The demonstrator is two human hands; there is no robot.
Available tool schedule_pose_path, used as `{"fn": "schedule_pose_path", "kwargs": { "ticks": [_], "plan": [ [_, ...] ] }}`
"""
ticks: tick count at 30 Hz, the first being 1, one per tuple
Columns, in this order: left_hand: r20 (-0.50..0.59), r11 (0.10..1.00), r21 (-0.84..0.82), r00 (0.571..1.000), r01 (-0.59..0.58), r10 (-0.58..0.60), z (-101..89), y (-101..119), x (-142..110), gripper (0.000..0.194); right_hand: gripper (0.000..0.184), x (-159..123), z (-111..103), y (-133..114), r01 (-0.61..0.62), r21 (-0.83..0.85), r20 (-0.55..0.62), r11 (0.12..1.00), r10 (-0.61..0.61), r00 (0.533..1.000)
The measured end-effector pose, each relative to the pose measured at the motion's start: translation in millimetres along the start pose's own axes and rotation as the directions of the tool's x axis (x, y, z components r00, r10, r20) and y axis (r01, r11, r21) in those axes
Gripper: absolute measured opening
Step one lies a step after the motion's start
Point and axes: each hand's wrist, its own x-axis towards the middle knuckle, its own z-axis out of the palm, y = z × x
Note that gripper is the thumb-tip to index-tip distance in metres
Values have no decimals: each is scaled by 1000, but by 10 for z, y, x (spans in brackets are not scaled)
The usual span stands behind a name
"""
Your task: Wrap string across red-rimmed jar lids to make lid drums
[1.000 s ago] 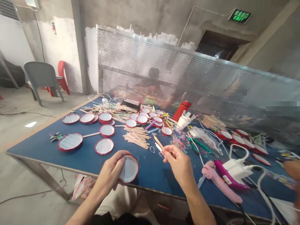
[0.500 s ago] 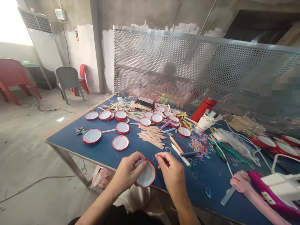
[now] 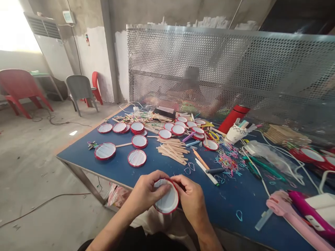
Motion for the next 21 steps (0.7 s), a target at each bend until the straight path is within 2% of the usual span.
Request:
{"fn": "schedule_pose_path", "kwargs": {
  "ticks": [3, 7, 11, 16, 19, 21],
  "plan": [
    [19, 997, -64, 999, 50, -49, -6, -18, 2, 17, 20, -2, -17, -12, -60, 97, 83, 993, 52, 995],
    [100, 978, -166, 989, 129, -113, -55, -5, 5, 18, 18, 1, -53, -6, -120, 191, 170, 974, 87, 982],
    [180, 938, -283, 971, 202, -155, -98, -32, 8, 25, 23, 8, -62, 43, -180, 312, 151, 933, 138, 979],
    [173, 939, -285, 974, 195, -150, -82, -105, -5, 29, 31, 8, -16, 97, -205, 422, 97, 883, 181, 979],
    [188, 947, -256, 971, 193, -147, -90, -60, -18, 42, 34, 8, 9, 80, -209, 388, 69, 898, 198, 978],
    [188, 961, -220, 974, 167, -127, -107, -2, -23, 47, 34, 9, 22, 52, -199, 300, 48, 933, 193, 980]
  ]
}}
